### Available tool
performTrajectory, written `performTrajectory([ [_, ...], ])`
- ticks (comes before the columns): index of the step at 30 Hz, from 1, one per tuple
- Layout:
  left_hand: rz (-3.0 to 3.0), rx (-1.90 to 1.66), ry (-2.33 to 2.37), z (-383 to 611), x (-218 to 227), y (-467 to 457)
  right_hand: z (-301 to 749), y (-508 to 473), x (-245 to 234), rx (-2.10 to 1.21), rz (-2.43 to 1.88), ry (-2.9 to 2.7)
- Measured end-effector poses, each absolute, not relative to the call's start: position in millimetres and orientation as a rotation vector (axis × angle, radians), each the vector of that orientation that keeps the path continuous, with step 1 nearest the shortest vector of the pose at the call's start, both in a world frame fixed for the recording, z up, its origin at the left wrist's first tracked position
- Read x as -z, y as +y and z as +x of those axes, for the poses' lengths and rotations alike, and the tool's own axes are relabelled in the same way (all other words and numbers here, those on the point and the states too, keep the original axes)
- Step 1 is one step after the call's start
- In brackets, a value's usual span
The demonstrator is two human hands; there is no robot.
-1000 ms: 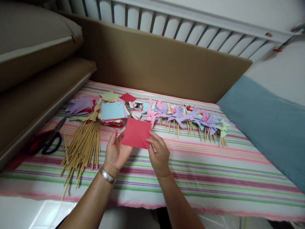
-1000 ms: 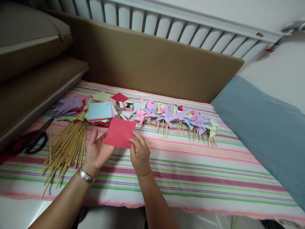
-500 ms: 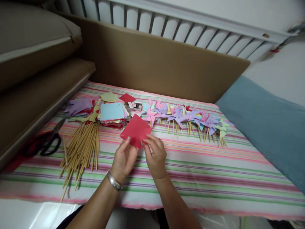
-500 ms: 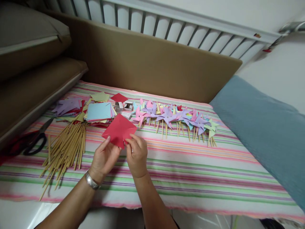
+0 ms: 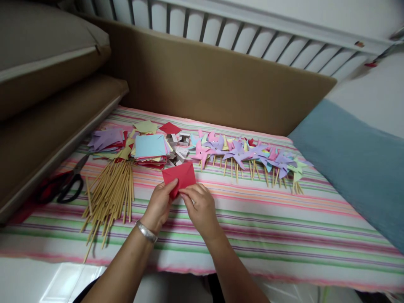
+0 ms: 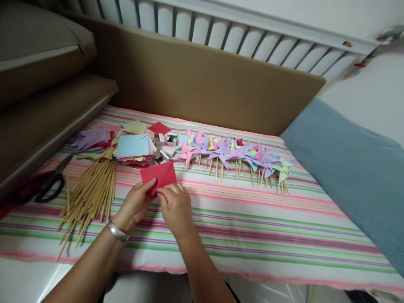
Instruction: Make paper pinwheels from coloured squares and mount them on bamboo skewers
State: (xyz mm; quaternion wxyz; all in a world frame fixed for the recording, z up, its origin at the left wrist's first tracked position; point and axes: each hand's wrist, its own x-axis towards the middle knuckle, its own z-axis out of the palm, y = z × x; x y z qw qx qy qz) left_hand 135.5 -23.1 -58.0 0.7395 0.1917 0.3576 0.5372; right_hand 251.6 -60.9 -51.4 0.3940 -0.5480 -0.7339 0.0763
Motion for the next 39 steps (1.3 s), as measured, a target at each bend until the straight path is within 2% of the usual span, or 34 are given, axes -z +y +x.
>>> performTrajectory([
  [9,0.576,-1.057,0.864,139,54,-27,260,-57,62,-0.626,-1.555,-1.424],
  [16,0.616,-1.025,0.885,138,54,-27,265,-54,57,-0.754,-1.52,-1.339],
  [39,0.751,-1.032,0.954,137,58,-27,264,-51,60,-0.837,-1.554,-1.224],
])
